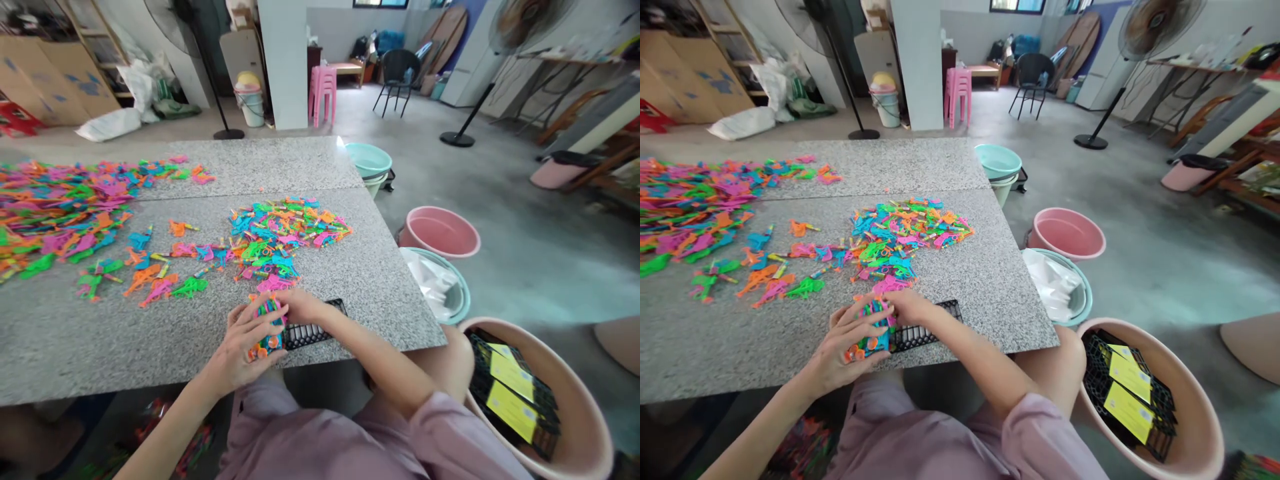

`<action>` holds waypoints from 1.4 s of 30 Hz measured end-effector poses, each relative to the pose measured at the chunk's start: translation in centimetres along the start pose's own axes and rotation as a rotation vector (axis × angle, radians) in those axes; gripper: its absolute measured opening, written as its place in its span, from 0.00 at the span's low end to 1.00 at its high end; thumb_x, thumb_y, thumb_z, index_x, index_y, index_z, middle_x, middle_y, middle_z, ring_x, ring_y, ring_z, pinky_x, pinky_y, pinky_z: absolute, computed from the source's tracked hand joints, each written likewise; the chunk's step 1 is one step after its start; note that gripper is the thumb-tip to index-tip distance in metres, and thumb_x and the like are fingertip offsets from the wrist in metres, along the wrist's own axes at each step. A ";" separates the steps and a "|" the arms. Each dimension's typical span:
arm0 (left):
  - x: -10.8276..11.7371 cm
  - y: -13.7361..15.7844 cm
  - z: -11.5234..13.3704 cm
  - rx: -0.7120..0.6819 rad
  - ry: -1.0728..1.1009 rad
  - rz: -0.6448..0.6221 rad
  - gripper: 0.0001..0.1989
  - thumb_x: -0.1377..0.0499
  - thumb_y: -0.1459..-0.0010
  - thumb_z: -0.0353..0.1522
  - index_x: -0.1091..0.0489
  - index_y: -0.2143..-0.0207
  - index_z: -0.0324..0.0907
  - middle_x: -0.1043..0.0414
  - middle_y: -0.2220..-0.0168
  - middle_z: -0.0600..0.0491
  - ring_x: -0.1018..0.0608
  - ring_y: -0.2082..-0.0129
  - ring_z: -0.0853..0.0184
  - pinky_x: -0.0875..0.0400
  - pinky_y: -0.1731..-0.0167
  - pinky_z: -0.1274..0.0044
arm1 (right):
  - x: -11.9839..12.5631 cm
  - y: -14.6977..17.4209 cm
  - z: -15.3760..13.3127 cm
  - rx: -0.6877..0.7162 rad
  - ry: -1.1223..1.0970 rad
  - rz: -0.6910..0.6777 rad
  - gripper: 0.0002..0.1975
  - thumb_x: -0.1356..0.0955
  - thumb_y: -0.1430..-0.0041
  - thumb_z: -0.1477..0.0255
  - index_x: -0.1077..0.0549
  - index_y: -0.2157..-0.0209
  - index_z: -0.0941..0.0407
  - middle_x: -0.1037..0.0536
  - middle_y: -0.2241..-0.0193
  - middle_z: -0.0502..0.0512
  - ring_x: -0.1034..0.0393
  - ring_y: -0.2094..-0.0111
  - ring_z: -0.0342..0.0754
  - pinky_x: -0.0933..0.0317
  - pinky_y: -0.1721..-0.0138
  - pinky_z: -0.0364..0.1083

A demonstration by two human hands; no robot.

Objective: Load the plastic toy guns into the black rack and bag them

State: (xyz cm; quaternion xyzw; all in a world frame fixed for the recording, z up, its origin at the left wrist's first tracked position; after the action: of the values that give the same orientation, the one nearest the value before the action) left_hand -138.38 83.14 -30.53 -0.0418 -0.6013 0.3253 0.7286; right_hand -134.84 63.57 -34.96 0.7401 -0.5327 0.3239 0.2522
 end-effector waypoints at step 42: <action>-0.3 -0.2 0.4 0.068 0.049 -0.072 0.13 0.42 0.36 0.29 0.34 0.49 0.41 0.34 0.36 0.40 0.49 0.28 0.53 0.49 0.32 0.58 | -4.4 7.7 -2.2 -0.148 0.125 0.106 0.04 0.29 0.48 0.74 0.25 0.68 0.57 0.21 0.70 0.57 0.26 0.63 0.51 0.37 0.61 0.43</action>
State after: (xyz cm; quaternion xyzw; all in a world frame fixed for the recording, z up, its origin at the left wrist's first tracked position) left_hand -138.70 82.66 -30.56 -0.0033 -0.5731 0.3177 0.7554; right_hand -143.58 65.56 -36.62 0.6686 -0.5766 0.3421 0.3215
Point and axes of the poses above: each hand's wrist, its own y-axis away from the middle knuckle, its own x-axis out of the back of the hand, z = x × y, the point moved 1 cm from there along -y, towards the middle knuckle
